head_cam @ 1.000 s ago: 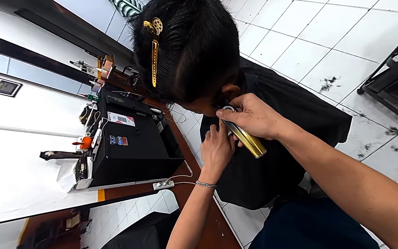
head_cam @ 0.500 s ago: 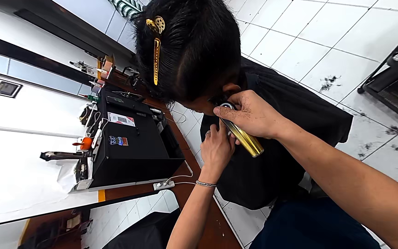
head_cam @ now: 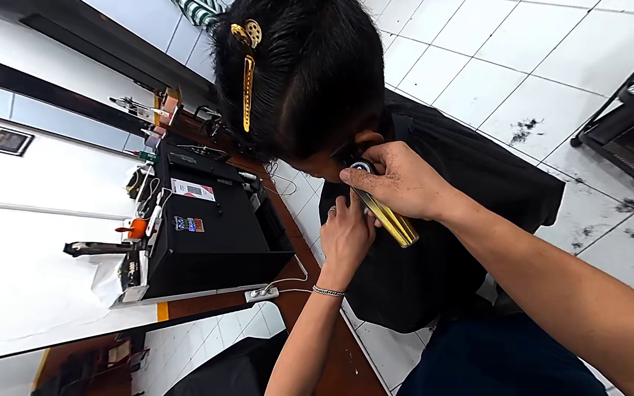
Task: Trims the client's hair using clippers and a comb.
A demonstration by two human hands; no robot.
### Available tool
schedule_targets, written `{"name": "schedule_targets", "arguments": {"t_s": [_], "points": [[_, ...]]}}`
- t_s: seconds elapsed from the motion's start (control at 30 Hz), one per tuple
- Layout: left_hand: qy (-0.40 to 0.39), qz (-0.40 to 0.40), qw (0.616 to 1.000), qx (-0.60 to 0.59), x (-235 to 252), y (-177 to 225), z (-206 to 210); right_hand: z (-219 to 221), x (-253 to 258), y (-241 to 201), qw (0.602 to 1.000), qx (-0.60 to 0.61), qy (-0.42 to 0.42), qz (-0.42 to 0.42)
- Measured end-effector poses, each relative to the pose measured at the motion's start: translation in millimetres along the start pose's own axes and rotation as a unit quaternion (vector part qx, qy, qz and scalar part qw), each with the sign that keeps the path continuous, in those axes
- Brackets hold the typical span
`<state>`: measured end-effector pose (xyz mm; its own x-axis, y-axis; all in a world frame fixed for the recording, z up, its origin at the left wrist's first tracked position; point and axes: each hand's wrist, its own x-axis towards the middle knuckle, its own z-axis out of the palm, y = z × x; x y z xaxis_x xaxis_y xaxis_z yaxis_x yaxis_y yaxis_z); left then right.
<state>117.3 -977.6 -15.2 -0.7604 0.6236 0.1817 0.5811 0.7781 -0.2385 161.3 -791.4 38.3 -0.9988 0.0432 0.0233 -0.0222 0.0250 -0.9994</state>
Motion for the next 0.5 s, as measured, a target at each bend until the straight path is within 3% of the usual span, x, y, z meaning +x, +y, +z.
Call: {"name": "schedule_targets", "arguments": {"t_s": [0.17, 0.33, 0.4, 0.5], "points": [[0.009, 0.009, 1.0, 0.0, -0.2, -2.0, 2.4, -1.2, 1.0, 0.8, 0.999, 0.02, -0.015, 0.023], [0.001, 0.011, 1.0, 0.0, -1.3, -2.2, 1.5, 4.0, -6.2, -0.8, 0.997, -0.067, 0.003, -0.047], [0.002, 0.007, 1.0, 0.004, -1.5, -2.7, 1.4, 3.8, -7.1, -1.3, 0.991, -0.123, -0.05, -0.023], [0.006, 0.007, 1.0, 0.004, -1.4, -2.5, 2.4, 3.3, -3.8, 3.1, 0.993, -0.096, -0.066, 0.02]]}}
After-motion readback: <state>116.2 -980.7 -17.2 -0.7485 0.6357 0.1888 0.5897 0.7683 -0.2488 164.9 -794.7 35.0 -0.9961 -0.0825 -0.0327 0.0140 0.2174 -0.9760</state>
